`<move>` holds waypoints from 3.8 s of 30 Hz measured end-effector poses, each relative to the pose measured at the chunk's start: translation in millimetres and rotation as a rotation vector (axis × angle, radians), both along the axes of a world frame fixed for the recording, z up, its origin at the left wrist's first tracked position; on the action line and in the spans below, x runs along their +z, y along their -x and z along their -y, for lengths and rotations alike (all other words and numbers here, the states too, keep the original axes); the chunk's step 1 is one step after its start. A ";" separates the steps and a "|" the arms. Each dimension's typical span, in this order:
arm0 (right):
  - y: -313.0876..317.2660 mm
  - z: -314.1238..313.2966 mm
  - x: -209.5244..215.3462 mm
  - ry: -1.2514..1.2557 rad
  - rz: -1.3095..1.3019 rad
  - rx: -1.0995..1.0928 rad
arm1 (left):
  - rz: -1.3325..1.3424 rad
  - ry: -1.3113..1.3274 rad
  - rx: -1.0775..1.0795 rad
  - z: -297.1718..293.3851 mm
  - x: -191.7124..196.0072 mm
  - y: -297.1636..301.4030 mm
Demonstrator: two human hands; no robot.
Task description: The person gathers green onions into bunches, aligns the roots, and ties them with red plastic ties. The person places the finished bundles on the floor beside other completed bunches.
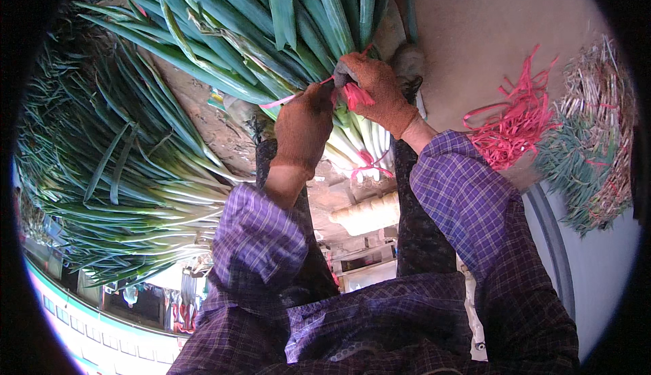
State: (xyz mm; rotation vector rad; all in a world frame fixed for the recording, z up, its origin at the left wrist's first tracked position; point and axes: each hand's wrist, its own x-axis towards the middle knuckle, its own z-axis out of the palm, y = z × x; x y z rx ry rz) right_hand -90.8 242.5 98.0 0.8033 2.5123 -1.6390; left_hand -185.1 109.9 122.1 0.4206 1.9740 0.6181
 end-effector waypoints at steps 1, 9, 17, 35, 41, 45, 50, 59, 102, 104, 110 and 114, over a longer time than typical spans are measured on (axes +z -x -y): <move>-0.8 -1.1 -0.6 -0.036 -0.020 0.014 | -0.091 -0.016 -0.051 -6.7 17.9 6.9; 7.7 -4.4 -15.6 -0.523 -0.096 0.091 | -0.251 -0.328 -0.023 6.5 13.7 27.9; -11.2 13.5 -29.3 -0.450 -0.107 -0.181 | -0.159 -0.481 -0.169 -37.7 2.9 26.6; -32.7 36.2 -12.1 -0.064 0.028 -0.326 | -0.583 -0.271 -1.134 -64.4 -20.8 58.6; -33.9 25.8 -3.3 0.057 0.140 -0.438 | -0.415 -0.167 -1.034 -68.4 -12.8 70.1; -67.1 1.9 -10.9 -0.002 0.221 -0.738 | -0.454 -0.095 -0.844 -74.4 32.4 68.4; -86.4 -14.7 -86.4 0.149 0.538 -0.615 | -0.184 -0.568 -0.544 -163.1 28.8 -8.8; -42.9 -0.8 -112.4 0.324 0.508 -0.465 | -0.200 0.069 -1.759 -222.0 -99.0 -29.9; 74.1 -158.0 1.3 0.412 0.079 -0.546 | -0.059 -0.625 -0.226 -233.3 54.5 142.9; 75.8 -145.3 -13.9 0.238 0.074 -0.397 | 0.179 -0.393 -0.092 -152.4 50.1 130.9; 106.1 -139.2 -1.4 -0.044 0.144 -0.121 | 0.368 -0.244 -0.104 -32.4 93.9 24.5; 126.0 -133.1 18.0 -0.041 0.211 0.061 | 0.346 -0.248 -0.141 -16.7 109.7 18.1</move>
